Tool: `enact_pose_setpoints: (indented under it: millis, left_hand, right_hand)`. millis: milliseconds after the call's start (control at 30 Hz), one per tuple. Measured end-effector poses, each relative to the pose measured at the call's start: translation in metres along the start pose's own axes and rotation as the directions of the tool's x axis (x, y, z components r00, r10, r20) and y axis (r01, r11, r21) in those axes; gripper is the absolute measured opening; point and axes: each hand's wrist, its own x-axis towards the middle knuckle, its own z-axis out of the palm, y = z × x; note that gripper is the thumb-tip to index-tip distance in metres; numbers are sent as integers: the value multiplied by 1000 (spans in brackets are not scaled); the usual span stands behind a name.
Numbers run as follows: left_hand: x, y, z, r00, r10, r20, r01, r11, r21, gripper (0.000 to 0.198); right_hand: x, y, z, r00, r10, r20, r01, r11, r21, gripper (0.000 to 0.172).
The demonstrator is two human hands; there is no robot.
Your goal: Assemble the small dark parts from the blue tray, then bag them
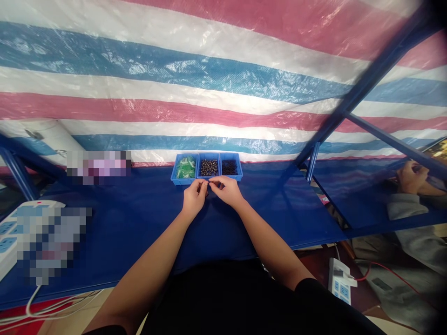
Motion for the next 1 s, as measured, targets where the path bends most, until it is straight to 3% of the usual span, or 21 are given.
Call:
enact_pose_setpoints:
  millis: [267,1000]
  left_hand:
    - [-1,2,0,1000,-8,-11,8,999,-39,28]
    - [0,-2,0,999,-10,-32,10,1000,8,26]
  right_hand:
    - [0,2,1,997,-74,-36,73,997,-29,18]
    - [0,5,3,996,-85,-22,84,995,-49,17]
